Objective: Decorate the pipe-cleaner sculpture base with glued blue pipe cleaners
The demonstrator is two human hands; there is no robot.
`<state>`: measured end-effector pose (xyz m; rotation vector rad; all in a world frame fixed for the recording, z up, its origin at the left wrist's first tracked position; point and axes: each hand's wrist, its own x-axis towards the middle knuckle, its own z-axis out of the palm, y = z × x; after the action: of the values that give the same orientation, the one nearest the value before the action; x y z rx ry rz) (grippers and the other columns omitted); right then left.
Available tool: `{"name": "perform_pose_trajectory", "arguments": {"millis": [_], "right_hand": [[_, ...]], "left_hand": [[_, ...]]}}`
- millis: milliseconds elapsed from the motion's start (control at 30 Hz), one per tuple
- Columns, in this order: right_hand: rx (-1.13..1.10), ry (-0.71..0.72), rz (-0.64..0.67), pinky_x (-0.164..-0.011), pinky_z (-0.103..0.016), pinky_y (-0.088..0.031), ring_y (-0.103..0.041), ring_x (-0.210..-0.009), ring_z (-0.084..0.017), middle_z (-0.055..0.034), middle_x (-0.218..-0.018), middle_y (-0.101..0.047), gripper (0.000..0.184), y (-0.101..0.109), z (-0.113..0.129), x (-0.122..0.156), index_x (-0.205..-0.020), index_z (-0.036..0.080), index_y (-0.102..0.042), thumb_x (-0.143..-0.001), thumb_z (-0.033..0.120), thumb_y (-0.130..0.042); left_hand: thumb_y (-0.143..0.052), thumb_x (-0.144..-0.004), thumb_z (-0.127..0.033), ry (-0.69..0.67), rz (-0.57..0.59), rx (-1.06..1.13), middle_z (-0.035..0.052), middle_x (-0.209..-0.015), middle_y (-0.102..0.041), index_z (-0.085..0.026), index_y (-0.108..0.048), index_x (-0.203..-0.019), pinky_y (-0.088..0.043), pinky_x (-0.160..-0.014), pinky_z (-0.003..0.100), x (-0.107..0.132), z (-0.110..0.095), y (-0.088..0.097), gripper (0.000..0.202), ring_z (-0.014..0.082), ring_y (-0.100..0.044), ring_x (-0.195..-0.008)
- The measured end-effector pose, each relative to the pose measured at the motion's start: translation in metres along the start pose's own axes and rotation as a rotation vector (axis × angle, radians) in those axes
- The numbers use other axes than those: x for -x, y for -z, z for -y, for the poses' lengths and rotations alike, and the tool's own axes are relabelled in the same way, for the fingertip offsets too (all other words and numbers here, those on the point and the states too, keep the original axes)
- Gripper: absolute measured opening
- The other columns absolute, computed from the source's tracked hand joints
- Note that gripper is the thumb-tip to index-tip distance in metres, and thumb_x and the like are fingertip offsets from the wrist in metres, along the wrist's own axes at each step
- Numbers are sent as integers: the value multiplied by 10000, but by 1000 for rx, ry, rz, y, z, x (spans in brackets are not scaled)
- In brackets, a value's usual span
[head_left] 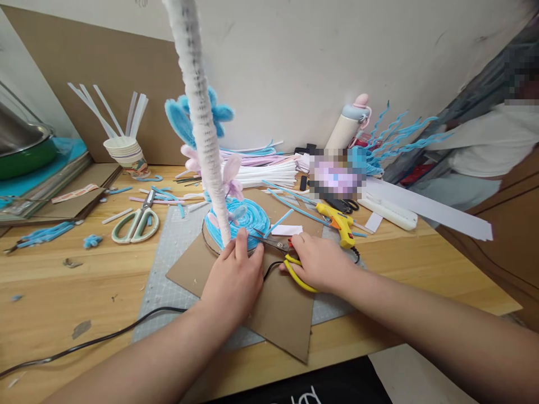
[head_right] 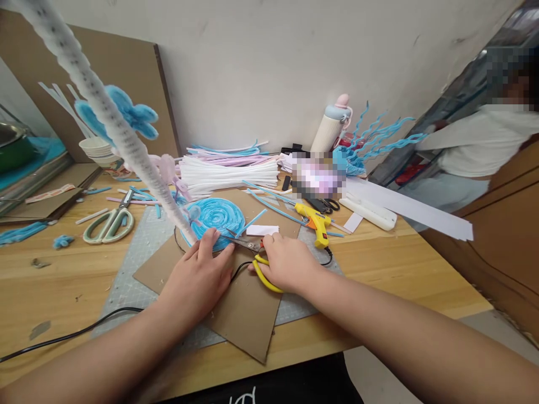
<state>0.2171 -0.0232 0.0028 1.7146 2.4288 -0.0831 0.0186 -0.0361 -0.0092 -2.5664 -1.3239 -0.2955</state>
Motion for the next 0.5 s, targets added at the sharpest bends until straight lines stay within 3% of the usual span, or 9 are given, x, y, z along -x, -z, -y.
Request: {"name": "perform_pose_trajectory", "arguments": {"millis": [333,500], "right_hand": [[10,-33,30,-695,-336,-451,-652,-890,-296,-160,-1011,-649,543,0,2,-1,-1055,127,-565,-905,619,-391],[15,-30,34,-715,-338,-454,-647,-913,-295,-174,-1010,-648,608,-2,1,-1,-1050,123,-571,-914,651,-301]], "left_hand": [[-536,-876,-188,14,40,50,239,-1242,-568,-101,-637,-1096,-452,-1017,440,1,-1,0,257,336,-423,-1319],[-570,-850,-203,27,-52,17,255,-1291,-524,-109,-654,-1104,-480,-966,433,1,-1,1,285,333,-539,-1200]]}}
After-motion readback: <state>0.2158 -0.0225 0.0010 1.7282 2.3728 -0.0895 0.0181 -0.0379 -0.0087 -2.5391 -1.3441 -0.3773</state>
